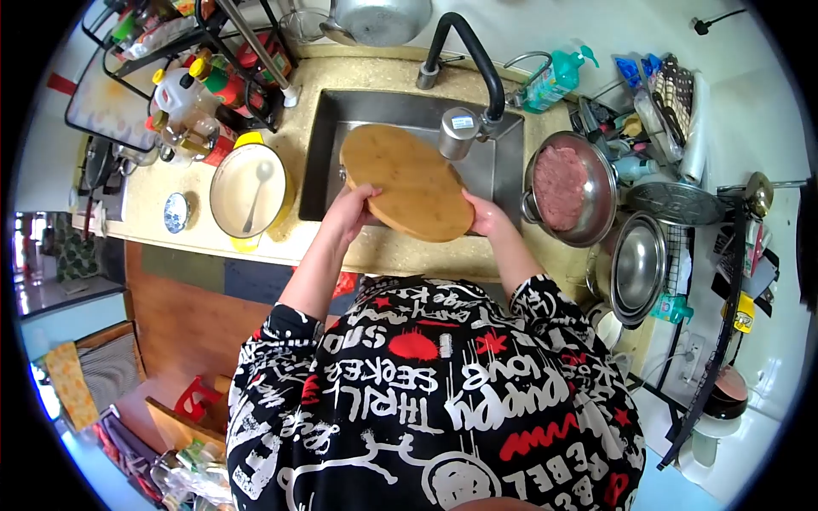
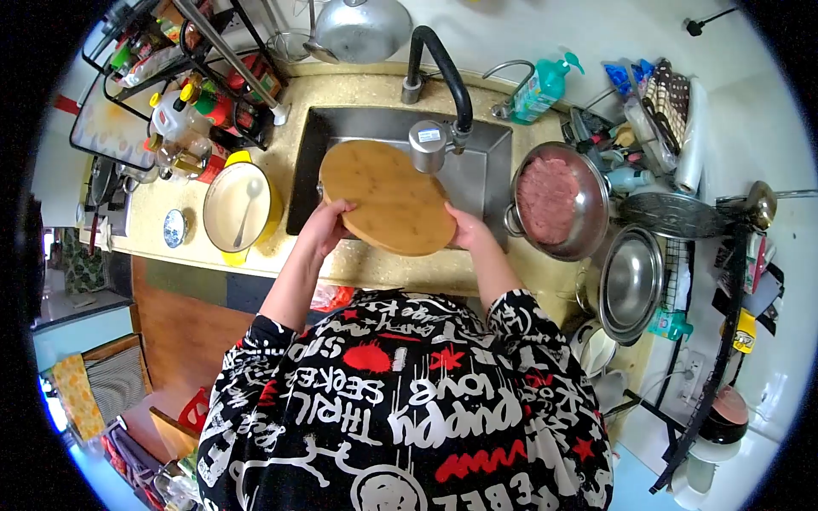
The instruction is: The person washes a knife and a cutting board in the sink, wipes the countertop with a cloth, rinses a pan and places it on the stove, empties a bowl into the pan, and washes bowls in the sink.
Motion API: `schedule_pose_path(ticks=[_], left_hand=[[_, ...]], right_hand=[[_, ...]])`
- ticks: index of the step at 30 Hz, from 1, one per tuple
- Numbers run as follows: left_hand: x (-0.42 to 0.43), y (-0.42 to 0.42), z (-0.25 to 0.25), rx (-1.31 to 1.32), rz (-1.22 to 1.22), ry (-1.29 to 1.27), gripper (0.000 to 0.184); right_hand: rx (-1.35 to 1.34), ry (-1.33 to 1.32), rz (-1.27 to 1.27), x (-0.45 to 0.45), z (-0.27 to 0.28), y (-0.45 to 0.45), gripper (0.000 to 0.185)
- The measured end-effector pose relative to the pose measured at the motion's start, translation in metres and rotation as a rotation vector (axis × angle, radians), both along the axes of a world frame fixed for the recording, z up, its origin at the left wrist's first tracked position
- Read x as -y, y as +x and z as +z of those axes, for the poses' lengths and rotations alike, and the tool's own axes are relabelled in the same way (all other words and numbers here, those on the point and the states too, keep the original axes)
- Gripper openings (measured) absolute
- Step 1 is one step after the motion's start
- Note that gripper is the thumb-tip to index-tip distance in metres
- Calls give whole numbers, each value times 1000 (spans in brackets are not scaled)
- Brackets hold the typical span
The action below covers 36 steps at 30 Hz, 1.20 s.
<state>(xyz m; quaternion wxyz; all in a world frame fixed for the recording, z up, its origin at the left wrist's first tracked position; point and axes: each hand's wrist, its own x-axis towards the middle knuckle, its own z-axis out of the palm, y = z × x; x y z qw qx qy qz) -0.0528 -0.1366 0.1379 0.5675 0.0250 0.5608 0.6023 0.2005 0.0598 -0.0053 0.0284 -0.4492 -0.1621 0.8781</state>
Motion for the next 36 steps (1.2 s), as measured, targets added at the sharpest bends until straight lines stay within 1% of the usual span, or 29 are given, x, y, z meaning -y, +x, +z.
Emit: schedule_pose_path(ticks=[1,2,4,6,7,8,10,12,13,16,17,19,20,22,23,26,28,30,31,32,33,34,36], left_hand=[[5,-5,-1,-2,-37,-19,43],[9,-10,-4,-13,-48,4,43],[17,-19,-10,-30,-71,52,43],[26,-35,-19,46,-105,76,45],[28,-42,-25,76,-124,84,46],[29,-48,-32,108,-142,91,47],[26,-56,-39,135,-165,111,50],[19,-67,-68,170,-207,154,51],[12,-69,-77,158,-203,133,52],[-4,-65,-93,235,-115,75,52],[-7,-63,-95,228,-116,78,51],[-13,-60,-108,321,-57,75,50],[-16,-58,-115,365,-29,73,50],[-17,-49,-115,269,-12,72,49],[-15,-46,-116,242,-11,48,49],[-8,-42,-108,181,11,13,50],[-3,-44,-110,166,28,15,51],[3,-47,-114,172,43,34,51],[6,-46,-112,161,54,46,51],[8,-43,-111,150,67,59,51],[10,-41,-106,138,79,73,52],[13,-42,-107,137,88,79,52],[17,-40,-110,139,101,94,52]], right_hand=[[-5,15,28,-2,-2,-7,46],[-9,31,55,-5,-3,-13,47],[-92,107,-8,-10,-5,-21,46],[-167,180,-73,-13,-6,-25,45],[-147,182,-143,-15,-3,-25,43],[-236,82,-128,-23,2,-23,41],[-275,41,-89,-28,25,-24,39],[-202,153,-51,-33,31,-26,37],[-164,209,-33,-34,35,-27,37],[-126,466,-15,-36,60,-34,65],[-22,653,-40,-32,64,-40,79],[202,1024,-90,-25,68,-47,109],[326,1217,48,-26,71,-44,119],[574,1579,350,-27,73,-41,141],[567,1516,353,-24,70,-43,141],[475,1534,415,-24,57,-39,134],[483,1246,475,-33,59,-38,130],[517,1139,548,-35,59,-39,120],[549,1176,593,-32,60,-41,112],[543,1328,591,-27,57,-43,104],[547,1483,585,-22,52,-45,96],[505,1749,518,-11,39,-47,87],[476,1879,463,-6,26,-48,74]])
